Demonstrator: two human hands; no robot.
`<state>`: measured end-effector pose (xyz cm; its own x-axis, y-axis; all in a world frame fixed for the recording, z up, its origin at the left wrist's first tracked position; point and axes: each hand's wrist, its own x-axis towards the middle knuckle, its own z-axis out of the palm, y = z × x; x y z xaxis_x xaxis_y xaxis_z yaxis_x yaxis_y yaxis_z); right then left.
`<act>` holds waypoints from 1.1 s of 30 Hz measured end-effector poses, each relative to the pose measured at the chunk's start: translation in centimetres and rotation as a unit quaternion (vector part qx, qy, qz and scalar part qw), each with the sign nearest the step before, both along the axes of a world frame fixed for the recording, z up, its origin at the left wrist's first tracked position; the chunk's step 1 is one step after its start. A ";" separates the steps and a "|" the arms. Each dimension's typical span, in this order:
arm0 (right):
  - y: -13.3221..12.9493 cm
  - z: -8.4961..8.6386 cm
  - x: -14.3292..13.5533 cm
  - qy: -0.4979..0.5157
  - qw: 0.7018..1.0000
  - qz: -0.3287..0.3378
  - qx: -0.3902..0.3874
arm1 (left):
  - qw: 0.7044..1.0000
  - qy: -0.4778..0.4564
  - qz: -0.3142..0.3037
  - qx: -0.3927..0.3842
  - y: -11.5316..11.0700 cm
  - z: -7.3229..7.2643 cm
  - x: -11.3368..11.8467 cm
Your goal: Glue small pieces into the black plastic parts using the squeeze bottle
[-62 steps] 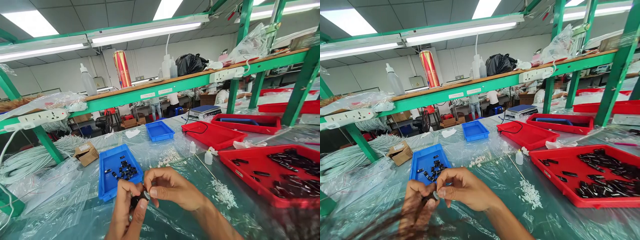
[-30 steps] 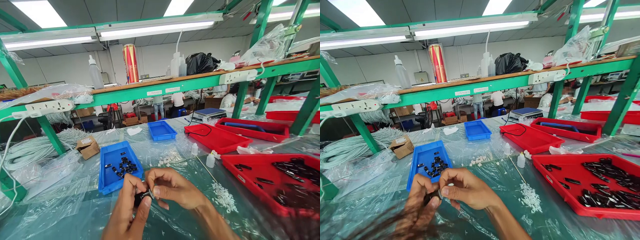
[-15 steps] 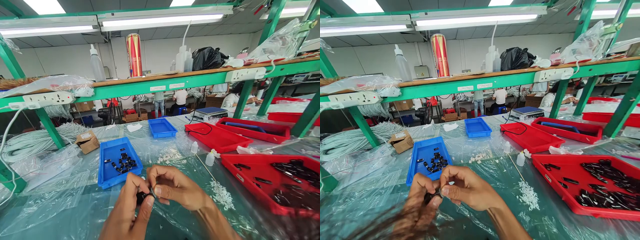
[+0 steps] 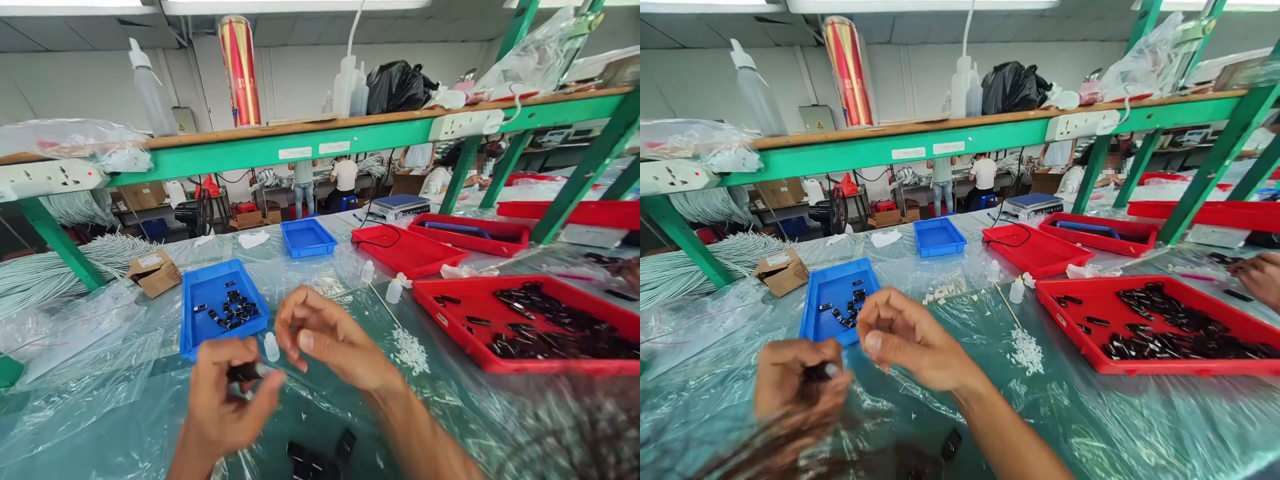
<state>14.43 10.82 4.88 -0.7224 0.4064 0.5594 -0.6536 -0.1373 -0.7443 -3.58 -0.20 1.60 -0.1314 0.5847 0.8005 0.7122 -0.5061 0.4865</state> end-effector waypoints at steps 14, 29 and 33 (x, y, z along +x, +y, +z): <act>0.0 1.6 1.6 0.023 0.996 -0.084 -0.023 | 0.918 0.116 0.270 -0.266 8.5 -1.3 -7.3; 2.2 0.6 1.8 -0.167 0.892 -0.382 0.175 | 0.765 0.294 0.009 -0.573 5.2 -0.7 1.6; 6.7 -3.9 -0.6 -0.309 0.850 -0.359 0.231 | 0.753 0.303 -0.008 -0.584 4.3 -2.9 3.3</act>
<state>13.84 17.48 1.02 -0.5953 0.7063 0.3832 0.0885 0.5316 -0.8423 -0.23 4.15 -1.29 0.0659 0.9341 -0.3510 0.9810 0.0036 0.1938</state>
